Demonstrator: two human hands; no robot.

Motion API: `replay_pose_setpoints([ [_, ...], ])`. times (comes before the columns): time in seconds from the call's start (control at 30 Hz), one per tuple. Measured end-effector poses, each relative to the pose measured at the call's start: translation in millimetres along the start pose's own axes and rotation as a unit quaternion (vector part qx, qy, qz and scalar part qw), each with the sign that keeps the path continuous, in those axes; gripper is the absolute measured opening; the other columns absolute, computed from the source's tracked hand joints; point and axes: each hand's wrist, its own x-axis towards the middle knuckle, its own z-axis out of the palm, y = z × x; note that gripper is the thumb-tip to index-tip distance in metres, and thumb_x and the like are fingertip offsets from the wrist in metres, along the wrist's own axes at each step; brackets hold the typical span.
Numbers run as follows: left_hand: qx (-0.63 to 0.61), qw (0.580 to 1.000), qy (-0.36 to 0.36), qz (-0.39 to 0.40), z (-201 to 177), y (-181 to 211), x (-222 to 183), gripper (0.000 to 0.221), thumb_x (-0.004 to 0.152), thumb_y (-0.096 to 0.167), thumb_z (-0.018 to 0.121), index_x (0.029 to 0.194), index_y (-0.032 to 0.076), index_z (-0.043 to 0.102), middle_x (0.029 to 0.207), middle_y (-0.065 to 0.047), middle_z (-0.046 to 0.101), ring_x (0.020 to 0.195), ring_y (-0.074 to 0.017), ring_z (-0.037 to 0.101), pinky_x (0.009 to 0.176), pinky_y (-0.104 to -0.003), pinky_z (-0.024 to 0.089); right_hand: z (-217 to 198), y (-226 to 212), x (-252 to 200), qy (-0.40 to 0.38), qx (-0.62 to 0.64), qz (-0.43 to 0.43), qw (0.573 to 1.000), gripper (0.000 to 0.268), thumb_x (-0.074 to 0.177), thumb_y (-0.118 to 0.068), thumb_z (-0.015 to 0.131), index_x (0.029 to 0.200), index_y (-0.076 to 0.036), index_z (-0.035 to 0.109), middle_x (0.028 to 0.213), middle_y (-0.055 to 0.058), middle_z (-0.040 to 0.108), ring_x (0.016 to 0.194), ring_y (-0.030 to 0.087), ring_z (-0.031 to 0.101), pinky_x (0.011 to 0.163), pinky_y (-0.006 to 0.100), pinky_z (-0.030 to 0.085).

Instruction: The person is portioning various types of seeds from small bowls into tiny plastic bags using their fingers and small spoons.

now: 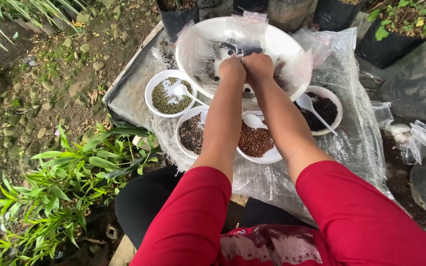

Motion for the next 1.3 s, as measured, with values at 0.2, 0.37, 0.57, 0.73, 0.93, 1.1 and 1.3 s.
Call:
replay_pose_setpoints([
  [0.2,-0.061,0.987,0.110,0.104,28,-21,7,0.026,0.096,0.012,0.058,0.114,0.008,0.077,0.100,-0.013,0.077,0.095,-0.0274,0.076,0.084,-0.040,0.064,-1,2,-7,0.025,-0.032,-0.011,0.999,0.022,0.074,-0.004,0.075,0.060,-0.017,0.062,0.048,-0.003,0.053,0.048,0.015,0.060,0.056,0.032,0.052],
  [0.37,-0.130,0.958,0.235,0.097,-48,-23,-43,0.021,0.092,0.019,0.059,0.092,0.006,0.076,0.077,-0.012,0.072,0.077,-0.0305,0.076,0.067,-0.042,0.063,35,10,7,0.019,-0.002,0.008,1.000,0.026,0.079,-0.003,0.065,0.056,-0.014,0.060,0.047,0.000,0.052,0.052,0.015,0.058,0.058,0.033,0.052],
  [0.57,-0.043,0.962,0.265,-0.038,-64,-114,-61,0.040,0.097,0.041,0.048,0.103,0.013,0.076,0.084,-0.013,0.077,0.083,-0.0365,0.078,0.072,-0.050,0.060,-1,-1,-8,-0.069,0.034,0.047,0.996,0.026,0.091,-0.006,0.056,0.076,-0.005,0.078,0.071,0.015,0.074,0.080,0.031,0.078,0.070,0.045,0.061],
  [0.73,-0.001,0.899,0.432,0.071,-62,-94,-66,0.039,0.096,0.042,0.053,0.073,0.014,0.066,0.059,-0.011,0.068,0.055,-0.0347,0.072,0.053,-0.045,0.057,-8,-1,-20,-0.040,0.074,0.052,0.995,0.022,0.087,0.001,0.059,0.071,-0.002,0.074,0.066,0.016,0.071,0.072,0.031,0.076,0.069,0.043,0.061],
  [0.93,-0.014,0.929,0.353,0.114,-48,-81,-67,0.042,0.096,0.048,0.054,0.072,0.016,0.067,0.057,-0.007,0.066,0.056,-0.0305,0.072,0.053,-0.042,0.055,8,4,-9,-0.026,0.049,0.032,0.998,0.022,0.086,-0.006,0.065,0.065,-0.006,0.072,0.059,0.011,0.068,0.061,0.026,0.070,0.062,0.038,0.058],
  [1.1,-0.271,0.933,0.197,0.128,-37,-38,-72,0.025,0.095,0.035,0.063,0.104,0.016,0.075,0.083,-0.006,0.075,0.076,-0.0254,0.076,0.064,-0.042,0.063,-4,13,-12,-0.004,0.059,0.055,0.997,0.028,0.090,-0.003,0.056,0.069,-0.005,0.075,0.060,0.010,0.068,0.062,0.026,0.071,0.063,0.039,0.059],
  [1.3,-0.290,0.920,0.166,0.207,-34,23,-116,0.046,0.104,0.022,0.054,0.148,0.008,0.048,0.142,-0.026,0.049,0.116,-0.0452,0.067,0.091,-0.051,0.064,2,29,-18,-0.032,0.064,0.086,0.994,0.026,0.092,-0.004,0.059,0.071,-0.008,0.073,0.065,0.006,0.071,0.070,0.023,0.073,0.068,0.040,0.060],
])
